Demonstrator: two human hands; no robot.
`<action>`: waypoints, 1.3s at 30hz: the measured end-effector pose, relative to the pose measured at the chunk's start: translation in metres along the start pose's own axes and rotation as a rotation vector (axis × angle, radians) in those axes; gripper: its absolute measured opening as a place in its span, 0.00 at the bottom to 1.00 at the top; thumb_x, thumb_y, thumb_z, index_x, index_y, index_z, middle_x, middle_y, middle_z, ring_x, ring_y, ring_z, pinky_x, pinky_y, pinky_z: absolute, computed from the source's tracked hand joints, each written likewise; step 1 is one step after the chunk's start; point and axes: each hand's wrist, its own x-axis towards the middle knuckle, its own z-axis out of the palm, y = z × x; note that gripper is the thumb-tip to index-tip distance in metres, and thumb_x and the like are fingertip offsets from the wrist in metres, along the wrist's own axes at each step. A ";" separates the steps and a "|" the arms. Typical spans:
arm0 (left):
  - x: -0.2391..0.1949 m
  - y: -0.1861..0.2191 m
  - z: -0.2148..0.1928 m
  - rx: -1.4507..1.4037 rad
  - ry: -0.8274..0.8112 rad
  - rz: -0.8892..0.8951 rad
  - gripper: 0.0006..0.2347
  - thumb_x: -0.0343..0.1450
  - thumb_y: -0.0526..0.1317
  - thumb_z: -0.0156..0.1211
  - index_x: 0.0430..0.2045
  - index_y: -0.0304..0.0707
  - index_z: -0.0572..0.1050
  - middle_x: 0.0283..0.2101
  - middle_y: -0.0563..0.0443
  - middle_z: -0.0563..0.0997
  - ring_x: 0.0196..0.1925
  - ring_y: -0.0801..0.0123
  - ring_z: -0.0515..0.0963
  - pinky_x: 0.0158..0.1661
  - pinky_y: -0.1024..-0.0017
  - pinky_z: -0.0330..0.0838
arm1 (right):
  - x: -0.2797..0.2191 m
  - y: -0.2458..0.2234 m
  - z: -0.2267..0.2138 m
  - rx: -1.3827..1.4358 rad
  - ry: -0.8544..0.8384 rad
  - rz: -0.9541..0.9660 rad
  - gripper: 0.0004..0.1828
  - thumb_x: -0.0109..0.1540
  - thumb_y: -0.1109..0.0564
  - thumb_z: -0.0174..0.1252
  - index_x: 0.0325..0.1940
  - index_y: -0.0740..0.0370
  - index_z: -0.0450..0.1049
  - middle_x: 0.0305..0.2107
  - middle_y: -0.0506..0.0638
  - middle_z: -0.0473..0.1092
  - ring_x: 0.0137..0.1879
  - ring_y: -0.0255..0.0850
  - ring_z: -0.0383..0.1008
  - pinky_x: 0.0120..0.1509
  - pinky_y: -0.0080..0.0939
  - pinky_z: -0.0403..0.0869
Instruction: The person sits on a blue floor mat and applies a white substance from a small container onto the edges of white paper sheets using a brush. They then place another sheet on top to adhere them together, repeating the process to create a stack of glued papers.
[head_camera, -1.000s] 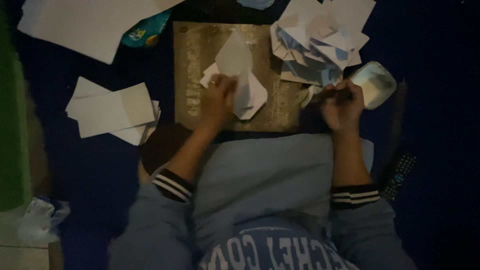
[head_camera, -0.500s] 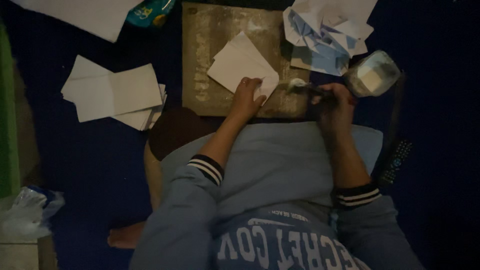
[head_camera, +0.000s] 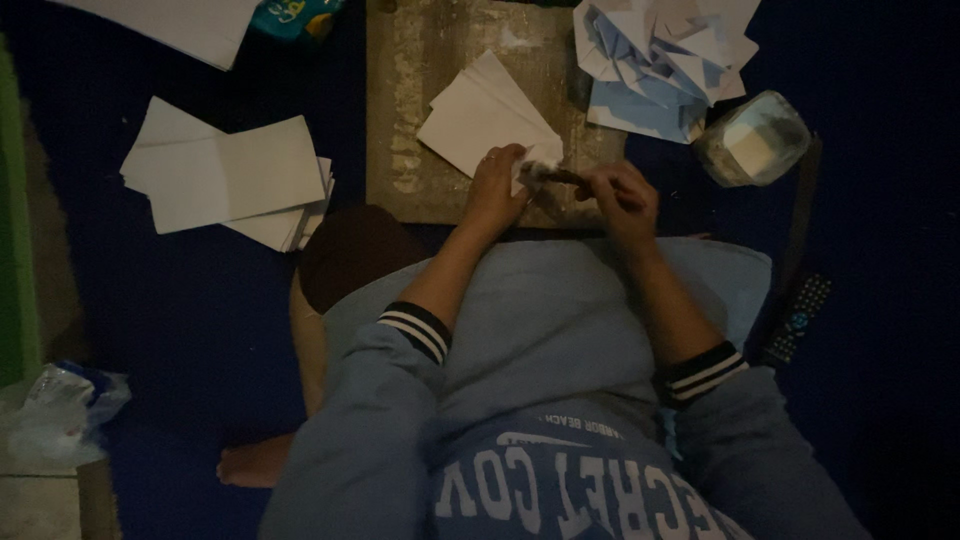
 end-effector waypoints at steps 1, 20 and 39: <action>0.000 -0.001 0.000 -0.004 0.004 0.003 0.26 0.63 0.33 0.71 0.56 0.35 0.68 0.54 0.36 0.74 0.57 0.44 0.73 0.56 0.54 0.69 | 0.000 -0.001 0.002 -0.021 0.012 -0.012 0.10 0.72 0.60 0.55 0.46 0.70 0.78 0.38 0.53 0.74 0.43 0.38 0.78 0.48 0.37 0.77; -0.012 0.019 0.004 0.101 -0.028 0.051 0.21 0.68 0.28 0.63 0.57 0.34 0.69 0.56 0.35 0.74 0.59 0.45 0.73 0.57 0.56 0.72 | 0.006 0.038 -0.035 0.729 0.526 0.208 0.11 0.71 0.54 0.58 0.44 0.67 0.75 0.41 0.56 0.76 0.40 0.47 0.77 0.45 0.50 0.78; -0.014 0.012 0.041 0.883 -0.219 0.329 0.14 0.72 0.43 0.57 0.43 0.33 0.80 0.67 0.30 0.68 0.72 0.45 0.61 0.68 0.47 0.53 | 0.011 0.038 -0.051 0.900 0.586 0.339 0.13 0.71 0.51 0.55 0.41 0.63 0.75 0.39 0.55 0.74 0.41 0.47 0.73 0.45 0.49 0.76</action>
